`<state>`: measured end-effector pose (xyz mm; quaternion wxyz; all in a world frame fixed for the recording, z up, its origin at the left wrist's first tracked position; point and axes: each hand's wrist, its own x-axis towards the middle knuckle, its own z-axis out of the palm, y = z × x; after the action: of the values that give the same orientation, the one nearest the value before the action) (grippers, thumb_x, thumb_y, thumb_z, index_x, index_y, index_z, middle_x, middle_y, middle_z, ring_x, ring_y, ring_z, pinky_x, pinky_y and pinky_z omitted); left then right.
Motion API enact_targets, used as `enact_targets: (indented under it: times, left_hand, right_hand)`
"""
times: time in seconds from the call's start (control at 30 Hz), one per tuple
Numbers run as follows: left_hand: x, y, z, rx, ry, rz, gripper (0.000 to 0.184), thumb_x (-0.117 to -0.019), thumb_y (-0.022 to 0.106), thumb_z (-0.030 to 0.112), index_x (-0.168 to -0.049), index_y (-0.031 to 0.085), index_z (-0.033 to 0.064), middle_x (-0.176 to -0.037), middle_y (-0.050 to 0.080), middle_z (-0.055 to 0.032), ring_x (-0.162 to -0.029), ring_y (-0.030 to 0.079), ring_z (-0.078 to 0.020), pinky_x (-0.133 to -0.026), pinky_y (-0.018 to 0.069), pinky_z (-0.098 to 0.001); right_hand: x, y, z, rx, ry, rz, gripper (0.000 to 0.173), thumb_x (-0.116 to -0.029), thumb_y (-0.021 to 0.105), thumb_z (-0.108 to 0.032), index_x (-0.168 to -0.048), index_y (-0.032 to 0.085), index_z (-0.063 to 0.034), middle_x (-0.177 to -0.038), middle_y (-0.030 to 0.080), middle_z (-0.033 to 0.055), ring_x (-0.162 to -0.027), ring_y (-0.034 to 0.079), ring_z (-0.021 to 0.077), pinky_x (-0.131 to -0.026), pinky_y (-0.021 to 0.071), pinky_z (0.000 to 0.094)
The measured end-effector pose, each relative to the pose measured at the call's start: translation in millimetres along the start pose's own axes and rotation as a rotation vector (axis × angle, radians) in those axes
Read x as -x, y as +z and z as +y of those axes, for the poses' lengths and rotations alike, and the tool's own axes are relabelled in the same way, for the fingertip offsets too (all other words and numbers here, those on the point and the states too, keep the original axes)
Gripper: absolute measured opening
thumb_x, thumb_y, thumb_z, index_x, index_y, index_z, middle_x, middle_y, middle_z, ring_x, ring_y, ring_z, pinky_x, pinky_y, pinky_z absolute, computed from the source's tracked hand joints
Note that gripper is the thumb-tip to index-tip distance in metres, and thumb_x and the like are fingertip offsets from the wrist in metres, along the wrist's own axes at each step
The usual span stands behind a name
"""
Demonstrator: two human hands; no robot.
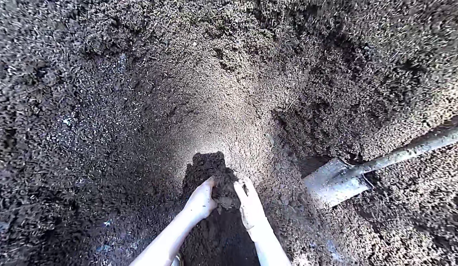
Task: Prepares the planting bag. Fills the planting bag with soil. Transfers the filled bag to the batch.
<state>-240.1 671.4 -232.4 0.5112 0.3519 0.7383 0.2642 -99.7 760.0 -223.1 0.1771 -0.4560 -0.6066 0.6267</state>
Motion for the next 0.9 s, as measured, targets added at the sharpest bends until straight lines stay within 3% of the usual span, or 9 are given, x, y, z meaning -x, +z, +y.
enact_targets:
  times: [0.07, 0.17, 0.3, 0.4, 0.47, 0.53, 0.67, 0.77, 0.9]
  left_hand:
    - [-1, 0, -3, -0.022, 0.035, -0.004, 0.075, -0.0906, 0.074, 0.008, -0.156, 0.038, 0.0011, -0.162, 0.039, -0.0173, -0.147, 0.042, -0.0284, -0.122, 0.034, -0.0469]
    - [-1, -2, -6, -0.055, 0.067, -0.016, 0.076, -0.0895, 0.071, 0.004, -0.158, 0.037, 0.0034, -0.168, 0.029, -0.0131, -0.153, 0.034, -0.0251, -0.124, 0.0312, -0.0451]
    - [-2, -4, -10, -0.099, 0.057, -0.026, 0.078, -0.0897, 0.069, 0.002, -0.159, 0.035, 0.0064, -0.17, 0.025, -0.0096, -0.154, 0.031, -0.0241, -0.123, 0.0316, -0.0451]
    - [7, -9, -7, -0.096, 0.054, -0.028, 0.078, -0.0907, 0.068, 0.002, -0.161, 0.033, 0.0081, -0.171, 0.023, -0.0071, -0.154, 0.03, -0.0202, -0.124, 0.0304, -0.0413]
    - [19, -16, 0, -0.086, 0.052, -0.014, 0.077, -0.0912, 0.067, 0.003, -0.16, 0.034, 0.0091, -0.17, 0.024, -0.0061, -0.154, 0.032, -0.0191, -0.124, 0.0311, -0.0406]
    - [30, -25, 6, -0.068, 0.042, 0.031, 0.076, -0.0905, 0.068, 0.004, -0.16, 0.037, 0.0111, -0.17, 0.026, -0.0041, -0.153, 0.034, -0.0183, -0.122, 0.0336, -0.041]
    - [47, -35, -3, -0.07, 0.092, 0.169, 0.075, -0.0855, 0.068, 0.003, -0.156, 0.044, 0.0103, -0.166, 0.035, -0.0042, -0.148, 0.042, -0.017, -0.119, 0.0389, -0.0402]
    - [46, -33, -20, -0.072, 0.166, 0.219, 0.076, -0.0811, 0.067, 0.006, -0.154, 0.046, 0.0057, -0.164, 0.039, -0.0091, -0.147, 0.044, -0.0211, -0.118, 0.0399, -0.0427]
    - [46, -36, -29, -0.065, 0.159, 0.201, 0.077, -0.0812, 0.067, 0.008, -0.155, 0.045, 0.0084, -0.164, 0.039, -0.0076, -0.148, 0.042, -0.0185, -0.119, 0.0381, -0.0403]
  right_hand:
    - [-1, -1, -10, 0.111, 0.016, -0.094, 0.05, -0.1058, 0.051, -0.018, -0.151, 0.043, 0.0007, -0.154, 0.046, 0.0183, -0.139, 0.047, 0.0157, -0.113, 0.042, 0.0306]
    - [-3, -6, -22, 0.146, 0.128, -0.183, 0.048, -0.1086, 0.046, -0.022, -0.153, 0.042, -0.0052, -0.156, 0.044, 0.0151, -0.138, 0.051, 0.0194, -0.108, 0.05, 0.0395]
    - [-4, -33, 10, 0.174, 0.223, 0.044, 0.039, -0.1101, 0.045, -0.022, -0.141, 0.052, 0.0021, -0.129, 0.065, 0.0191, -0.109, 0.07, 0.0248, -0.088, 0.0603, 0.0416]
    - [14, -73, 93, 0.199, 0.821, 0.027, 0.067, -0.1098, 0.035, -0.052, -0.145, 0.046, 0.0039, -0.128, 0.065, 0.026, -0.111, 0.068, 0.0375, -0.093, 0.0559, 0.0522]
    - [36, -81, 152, -0.114, 1.062, -0.012, 0.083, -0.1072, 0.018, -0.063, -0.152, 0.034, 0.0053, -0.141, 0.057, 0.0293, -0.124, 0.062, 0.0386, -0.103, 0.0518, 0.0495]
    - [40, -64, 179, -0.514, 1.011, 0.225, 0.09, -0.1045, 0.017, -0.068, -0.156, 0.024, 0.0057, -0.15, 0.045, 0.0316, -0.133, 0.055, 0.0373, -0.108, 0.0483, 0.0441]
    - [10, -25, 183, -0.968, 0.745, 0.509, 0.095, -0.0977, 0.021, -0.079, -0.162, 0.008, -0.0101, -0.163, 0.025, 0.0269, -0.143, 0.042, 0.0409, -0.111, 0.045, 0.0533]
    - [-29, -11, 173, -1.114, 0.617, 0.518, 0.097, -0.0881, 0.018, -0.09, -0.163, 0.012, -0.0278, -0.165, 0.028, 0.016, -0.147, 0.037, 0.0392, -0.11, 0.0402, 0.0656]
    - [-83, 0, 151, -1.162, 0.476, 0.463, 0.094, -0.0836, 0.021, -0.094, -0.155, 0.031, -0.0344, -0.156, 0.044, 0.011, -0.143, 0.042, 0.0405, -0.1, 0.0374, 0.0795]
